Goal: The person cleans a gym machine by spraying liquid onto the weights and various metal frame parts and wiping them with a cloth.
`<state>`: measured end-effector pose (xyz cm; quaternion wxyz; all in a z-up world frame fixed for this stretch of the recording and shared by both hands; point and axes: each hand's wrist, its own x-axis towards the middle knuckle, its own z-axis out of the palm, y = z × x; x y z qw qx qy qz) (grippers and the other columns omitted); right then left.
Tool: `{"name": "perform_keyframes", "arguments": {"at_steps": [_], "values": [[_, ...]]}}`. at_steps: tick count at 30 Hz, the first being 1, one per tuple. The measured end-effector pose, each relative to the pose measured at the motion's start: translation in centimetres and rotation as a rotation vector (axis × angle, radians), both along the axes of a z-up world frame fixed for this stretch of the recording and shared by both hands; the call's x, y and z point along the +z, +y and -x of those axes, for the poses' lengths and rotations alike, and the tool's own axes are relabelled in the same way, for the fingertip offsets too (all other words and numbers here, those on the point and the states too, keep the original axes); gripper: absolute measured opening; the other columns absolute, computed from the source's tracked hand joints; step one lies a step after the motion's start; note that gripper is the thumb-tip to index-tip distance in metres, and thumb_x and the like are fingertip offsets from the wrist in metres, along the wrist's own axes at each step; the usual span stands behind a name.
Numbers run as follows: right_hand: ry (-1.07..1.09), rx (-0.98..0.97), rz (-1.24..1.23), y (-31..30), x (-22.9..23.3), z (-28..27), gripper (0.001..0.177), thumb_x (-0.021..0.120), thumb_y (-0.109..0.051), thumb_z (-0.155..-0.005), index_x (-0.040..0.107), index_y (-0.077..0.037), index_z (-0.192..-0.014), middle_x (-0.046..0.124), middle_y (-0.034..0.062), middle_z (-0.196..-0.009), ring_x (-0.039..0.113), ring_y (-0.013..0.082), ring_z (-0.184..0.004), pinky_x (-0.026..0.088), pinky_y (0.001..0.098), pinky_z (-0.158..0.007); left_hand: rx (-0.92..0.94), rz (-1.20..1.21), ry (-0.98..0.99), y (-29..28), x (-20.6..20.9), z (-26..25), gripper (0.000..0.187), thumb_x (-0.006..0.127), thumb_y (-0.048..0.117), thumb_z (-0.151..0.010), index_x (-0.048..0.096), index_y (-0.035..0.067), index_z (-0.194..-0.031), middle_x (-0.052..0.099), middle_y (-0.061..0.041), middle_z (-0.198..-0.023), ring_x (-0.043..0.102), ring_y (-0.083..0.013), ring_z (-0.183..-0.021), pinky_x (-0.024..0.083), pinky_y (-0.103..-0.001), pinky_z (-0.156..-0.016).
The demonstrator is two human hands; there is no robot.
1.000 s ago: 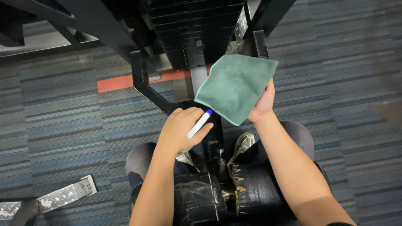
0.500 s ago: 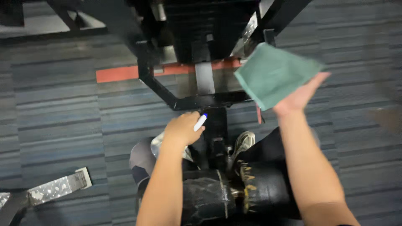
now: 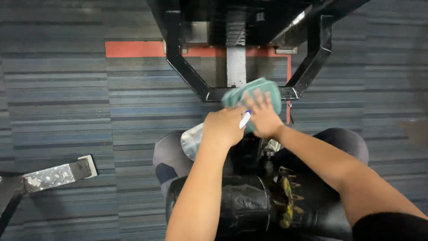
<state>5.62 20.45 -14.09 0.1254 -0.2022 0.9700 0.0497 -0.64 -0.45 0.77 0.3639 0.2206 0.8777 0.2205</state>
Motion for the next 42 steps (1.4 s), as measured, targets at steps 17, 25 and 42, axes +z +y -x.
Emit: {"name": "perform_keyframes", "arguments": {"at_steps": [17, 25, 42], "values": [[0.235, 0.039, 0.281, -2.3, -0.8, 3.2, 0.069, 0.054, -0.030, -0.093, 0.042, -0.016, -0.159, 0.048, 0.0191, -0.154, 0.038, 0.0492, -0.145, 0.033, 0.0629, -0.115, -0.034, 0.020, -0.030, 0.3, 1.1, -0.4, 0.033, 0.057, 0.028, -0.092, 0.071, 0.006, -0.112, 0.076, -0.014, -0.103, 0.073, -0.0365, -0.103, 0.058, -0.055, -0.081], [0.159, 0.450, 0.374, -14.1, -1.8, 10.6, 0.059, 0.033, -0.016, -0.103, 0.026, -0.023, -0.162, 0.019, 0.0029, -0.172, 0.016, 0.0366, -0.158, 0.013, 0.0543, -0.130, 0.229, 0.052, 0.436, 0.5, 2.0, 0.1, 0.031, 0.068, 0.027, -0.084, 0.064, 0.006, -0.106, 0.069, -0.011, -0.092, 0.073, -0.0306, -0.086, 0.057, -0.048, -0.077], [0.028, 0.341, 0.342, -21.0, -2.4, 24.6, 0.043, 0.064, -0.023, -0.068, 0.079, -0.009, -0.106, 0.064, 0.0240, -0.120, 0.041, 0.0463, -0.137, 0.010, 0.0574, -0.128, 0.648, -0.290, 0.870, -0.6, 5.6, 2.6, 0.032, 0.065, 0.014, -0.079, 0.064, 0.003, -0.109, 0.066, -0.011, -0.109, 0.066, -0.0318, -0.091, 0.044, -0.041, -0.069]]}}
